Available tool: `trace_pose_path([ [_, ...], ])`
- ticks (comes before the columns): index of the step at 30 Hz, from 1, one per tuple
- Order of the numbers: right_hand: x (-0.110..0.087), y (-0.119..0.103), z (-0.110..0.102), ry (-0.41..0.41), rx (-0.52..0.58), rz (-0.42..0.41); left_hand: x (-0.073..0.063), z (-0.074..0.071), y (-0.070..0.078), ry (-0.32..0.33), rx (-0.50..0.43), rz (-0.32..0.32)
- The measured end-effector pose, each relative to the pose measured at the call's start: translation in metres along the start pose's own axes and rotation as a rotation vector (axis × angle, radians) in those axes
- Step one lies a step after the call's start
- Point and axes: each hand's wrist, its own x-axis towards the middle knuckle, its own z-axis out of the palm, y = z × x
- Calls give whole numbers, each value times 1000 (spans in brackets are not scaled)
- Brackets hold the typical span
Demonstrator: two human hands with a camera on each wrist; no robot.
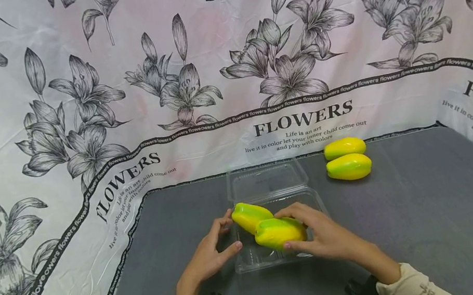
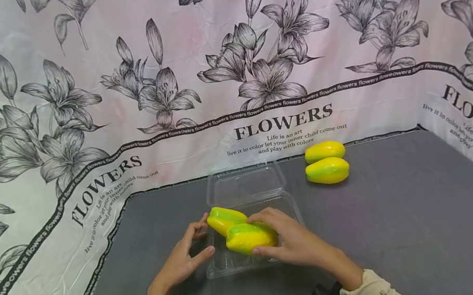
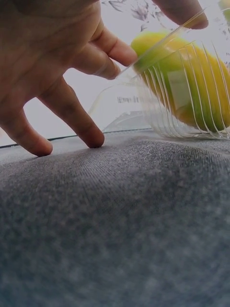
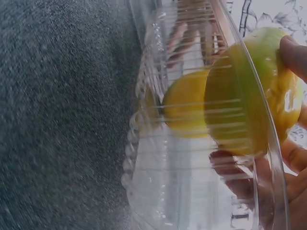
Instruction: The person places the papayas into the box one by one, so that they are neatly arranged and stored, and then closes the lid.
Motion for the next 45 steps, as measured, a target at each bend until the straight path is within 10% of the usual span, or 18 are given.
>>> trace_pose_path([
  [45, 15, -7, 24, -45, -28, 21, -2, -1, -3, -8, -5, 17],
])
